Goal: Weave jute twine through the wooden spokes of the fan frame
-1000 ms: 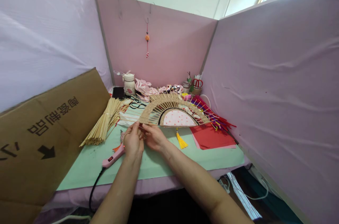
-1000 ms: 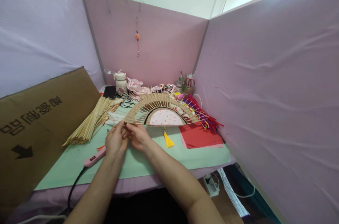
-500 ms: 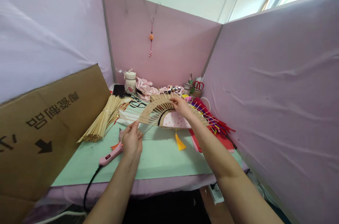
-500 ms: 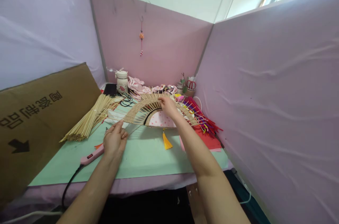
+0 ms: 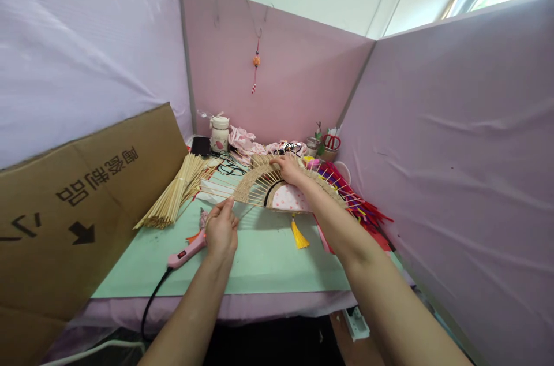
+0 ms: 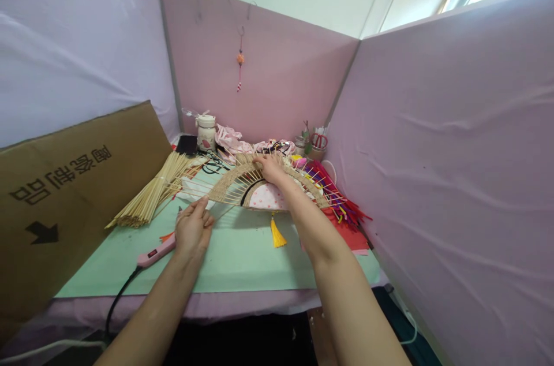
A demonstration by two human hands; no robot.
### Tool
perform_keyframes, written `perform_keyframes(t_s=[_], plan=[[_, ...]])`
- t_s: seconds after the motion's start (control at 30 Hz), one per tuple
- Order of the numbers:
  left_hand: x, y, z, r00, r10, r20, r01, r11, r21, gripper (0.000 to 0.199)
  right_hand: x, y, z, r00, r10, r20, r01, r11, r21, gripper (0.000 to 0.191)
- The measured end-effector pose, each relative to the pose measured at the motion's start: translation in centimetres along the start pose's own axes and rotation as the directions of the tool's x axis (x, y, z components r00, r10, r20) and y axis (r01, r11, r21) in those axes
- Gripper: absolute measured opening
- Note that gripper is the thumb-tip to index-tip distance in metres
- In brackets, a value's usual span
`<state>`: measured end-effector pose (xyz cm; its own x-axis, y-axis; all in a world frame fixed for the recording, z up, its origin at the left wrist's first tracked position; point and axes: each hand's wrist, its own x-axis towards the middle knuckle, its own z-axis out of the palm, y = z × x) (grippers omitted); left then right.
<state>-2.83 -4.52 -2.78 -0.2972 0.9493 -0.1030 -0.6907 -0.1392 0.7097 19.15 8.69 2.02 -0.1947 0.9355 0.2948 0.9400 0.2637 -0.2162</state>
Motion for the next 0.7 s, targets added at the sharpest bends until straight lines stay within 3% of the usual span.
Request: perform_keyframes(t_s=[0.3,0.37,0.47,0.53,0.57,0.6,0.67,0.7], plan=[[-0.1,0.0,0.0,1.000,-0.014,-0.002,0.014,1.000,-0.013,0.039,-0.7,-1.7,-0.8,0.999,0.010,0.035,-0.005,0.991,-0.130,0.048],[-0.1,-0.1,-0.1,1.000,-0.017,0.001,0.017,1.000,-0.013,0.038,-1.1,-2.3,-1.5,1.000,0.012,-0.006,-0.012,0.995,-0.103,0.051],[-0.1,-0.1,-0.2,1.000,-0.023,0.007,0.023,1.000,-0.008,0.037,-3.9,-4.8,-2.6,0.978,0.017,-0.208,0.012,0.990,0.139,0.053],[-0.2,-0.1,-0.1,1.000,-0.025,0.006,0.025,1.000,-0.002,0.037,-7.5,-7.2,-2.8,0.967,0.004,-0.255,0.109,0.898,0.427,0.041],[-0.3,-0.1,0.0,1.000,-0.023,0.004,0.023,1.000,-0.001,0.038,-9.6,-8.5,-2.6,0.979,-0.008,-0.205,0.127,0.809,0.574,0.029],[-0.3,-0.1,0.1,1.000,-0.020,0.004,0.020,1.000,0.000,0.038,-11.6,-9.7,-2.2,0.995,-0.071,-0.075,0.103,0.721,0.685,0.020],[-0.4,0.0,0.2,1.000,-0.016,-0.002,0.016,1.000,0.008,0.038,-14.8,-11.8,-0.7,0.946,-0.225,0.232,-0.069,0.559,0.826,0.024],[-0.4,0.0,0.2,1.000,-0.015,-0.005,0.015,1.000,0.015,0.038,-15.7,-12.5,0.3,0.923,-0.222,0.314,-0.181,0.470,0.864,0.025]])
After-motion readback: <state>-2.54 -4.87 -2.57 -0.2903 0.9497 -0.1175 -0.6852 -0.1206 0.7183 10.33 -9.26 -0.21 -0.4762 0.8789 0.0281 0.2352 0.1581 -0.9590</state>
